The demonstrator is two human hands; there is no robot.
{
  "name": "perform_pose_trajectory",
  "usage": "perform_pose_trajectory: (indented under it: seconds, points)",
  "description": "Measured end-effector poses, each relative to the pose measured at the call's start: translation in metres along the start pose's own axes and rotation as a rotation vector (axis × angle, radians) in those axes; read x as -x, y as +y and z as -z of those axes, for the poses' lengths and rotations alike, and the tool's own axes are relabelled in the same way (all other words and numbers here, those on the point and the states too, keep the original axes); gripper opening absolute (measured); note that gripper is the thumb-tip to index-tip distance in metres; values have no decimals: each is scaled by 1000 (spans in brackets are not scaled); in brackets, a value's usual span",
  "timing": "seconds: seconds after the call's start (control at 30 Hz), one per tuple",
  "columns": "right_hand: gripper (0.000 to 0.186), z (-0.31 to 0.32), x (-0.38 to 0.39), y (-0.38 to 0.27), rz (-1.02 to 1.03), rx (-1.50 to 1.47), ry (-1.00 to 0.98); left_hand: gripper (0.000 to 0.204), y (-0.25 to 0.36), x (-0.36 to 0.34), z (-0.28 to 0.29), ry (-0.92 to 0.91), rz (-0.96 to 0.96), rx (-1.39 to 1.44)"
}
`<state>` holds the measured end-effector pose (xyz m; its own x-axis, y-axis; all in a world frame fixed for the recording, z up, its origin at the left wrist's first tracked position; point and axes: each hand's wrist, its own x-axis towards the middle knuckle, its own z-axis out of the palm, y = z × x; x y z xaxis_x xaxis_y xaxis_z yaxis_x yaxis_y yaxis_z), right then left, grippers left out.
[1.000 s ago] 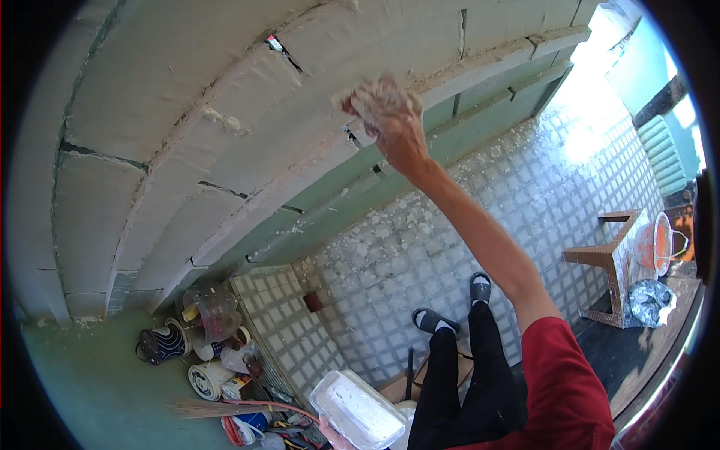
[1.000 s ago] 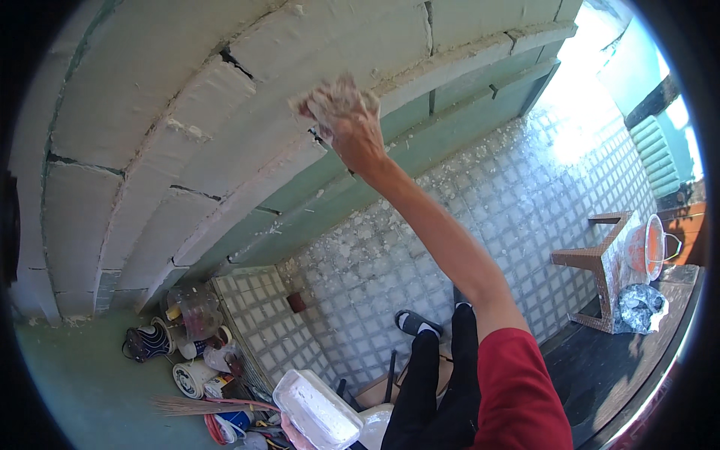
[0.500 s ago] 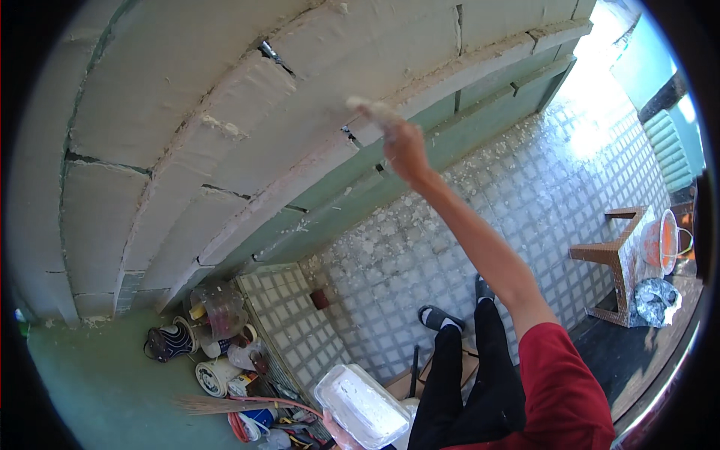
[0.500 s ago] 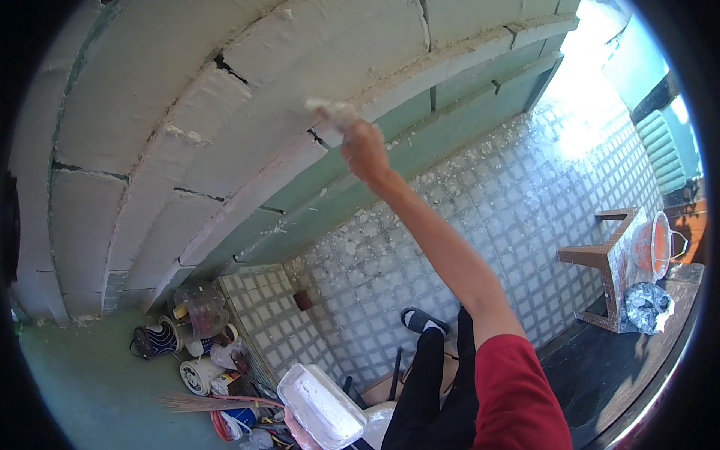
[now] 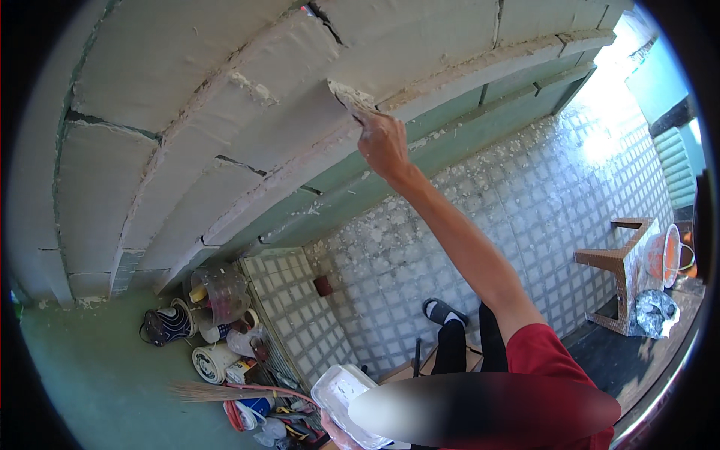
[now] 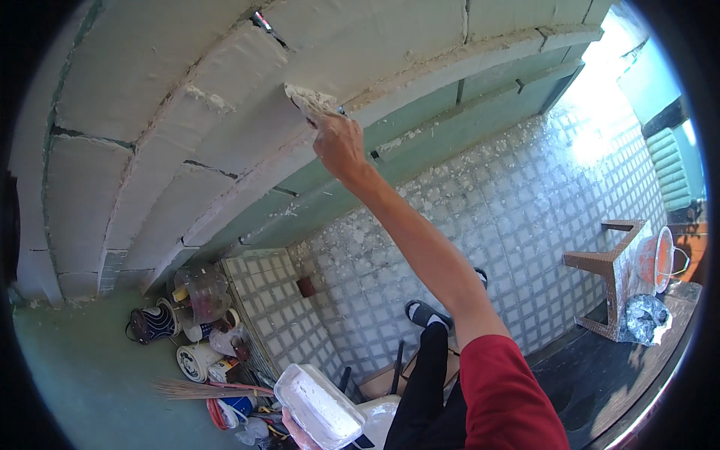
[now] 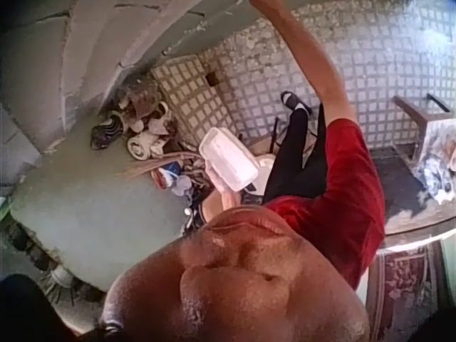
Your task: Applying plaster or filler to gaps between blocks in a wall using a putty knife.
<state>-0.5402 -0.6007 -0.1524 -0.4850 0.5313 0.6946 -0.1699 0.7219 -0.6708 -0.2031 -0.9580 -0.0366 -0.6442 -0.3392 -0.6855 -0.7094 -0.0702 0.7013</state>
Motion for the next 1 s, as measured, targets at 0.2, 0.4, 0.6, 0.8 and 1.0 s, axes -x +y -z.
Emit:
perform_pose_trajectory:
  seconds: [0.2, 0.4, 0.6, 0.8, 1.0]
  points:
    - [64, 64, -35, 0, -447, 84, 69, 73, -6, -14, 10, 6, 17, 10]
    - [58, 37, -18, 10, -154, 51, 16, 63, 12, -5, -23, 156, 45, 84]
    - [29, 69, -2, 55, -557, -791, 3, 67, -9, -19, -5, 16, 206, 310]
    - [23, 73, 4, 64, -744, -1137, 148, 71, -5, -12, -21, -10, 211, 289]
    - [6, 52, -5, 32, -914, -1129, 375, 75, 6, 3, -30, -30, 201, 286]
